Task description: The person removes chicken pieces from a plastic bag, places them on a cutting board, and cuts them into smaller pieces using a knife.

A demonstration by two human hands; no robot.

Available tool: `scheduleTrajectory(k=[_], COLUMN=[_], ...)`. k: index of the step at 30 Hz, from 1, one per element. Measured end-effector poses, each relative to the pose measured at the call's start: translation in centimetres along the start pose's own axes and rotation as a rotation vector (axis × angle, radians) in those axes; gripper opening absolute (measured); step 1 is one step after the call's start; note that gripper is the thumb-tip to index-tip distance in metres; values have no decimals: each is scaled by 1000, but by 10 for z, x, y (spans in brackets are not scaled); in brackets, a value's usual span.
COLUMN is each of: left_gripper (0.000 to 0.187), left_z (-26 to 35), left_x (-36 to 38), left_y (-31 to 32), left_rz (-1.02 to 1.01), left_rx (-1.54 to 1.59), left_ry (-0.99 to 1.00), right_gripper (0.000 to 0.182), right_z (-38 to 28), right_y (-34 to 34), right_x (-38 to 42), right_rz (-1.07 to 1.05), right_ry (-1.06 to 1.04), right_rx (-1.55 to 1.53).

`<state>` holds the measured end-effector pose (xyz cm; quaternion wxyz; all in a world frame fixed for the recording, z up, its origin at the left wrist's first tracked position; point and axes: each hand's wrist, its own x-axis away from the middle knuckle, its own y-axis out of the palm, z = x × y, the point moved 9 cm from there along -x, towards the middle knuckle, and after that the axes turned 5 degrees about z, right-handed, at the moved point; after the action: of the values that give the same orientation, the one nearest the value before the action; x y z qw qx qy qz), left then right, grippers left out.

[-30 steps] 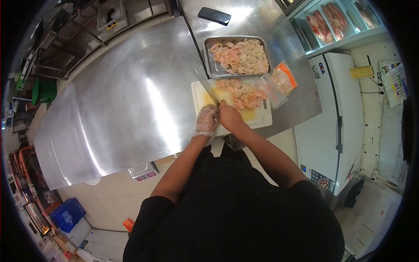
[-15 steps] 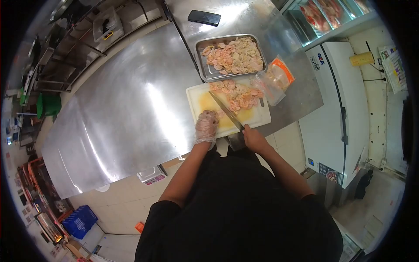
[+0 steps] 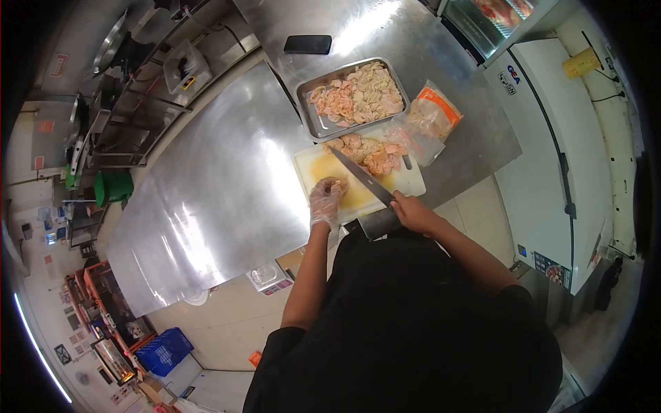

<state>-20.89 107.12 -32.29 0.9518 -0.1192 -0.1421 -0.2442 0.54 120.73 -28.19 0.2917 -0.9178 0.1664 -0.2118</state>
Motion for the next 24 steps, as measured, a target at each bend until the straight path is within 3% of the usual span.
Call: scheduleTrajectory(k=[2, 3, 5, 10, 12, 13, 15, 18, 20, 22, 24], left_gripper=[19, 18, 18, 17, 12, 12, 6, 7, 9, 11, 13], left_z=[47, 62, 51, 40, 35, 31, 11, 7, -16, -25, -25], left_x=[13, 23, 22, 10, -1, -5, -14, -2, 1, 4, 4], left_y=[28, 36, 43, 31, 10, 0, -29, -49, -51, -42, -29], left_rz=[-41, 18, 66, 148, 227, 234, 233, 252, 245, 223, 212], left_rx=[-663, -736, -806, -857, -757, -768, -84, -144, -134, -118, 55], left_ry=[523, 643, 650, 589, 337, 333, 101, 4, -9, 98, 46], right_gripper=[19, 19, 19, 19, 18, 18, 18, 19, 20, 20, 20], right_z=[9, 13, 21, 33, 46, 52, 61, 66, 70, 78, 75], right_y=[-20, -32, -50, -98, -106, -109, -116, -129, -130, -129, -134], right_x=[3, 5, 8, 17, 15, 15, 13, 12, 8, 3, -2], right_rz=[27, 55, 81, 188, 171, 159, 146, 121, 102, 105, 134], right_ry=[-21, -30, -48, -111, -123, -125, -109, -89, -86, -86, -142], right_rx=[-24, -66, -117, -163, -184, -199, -190, -208, -247, -274, -255])
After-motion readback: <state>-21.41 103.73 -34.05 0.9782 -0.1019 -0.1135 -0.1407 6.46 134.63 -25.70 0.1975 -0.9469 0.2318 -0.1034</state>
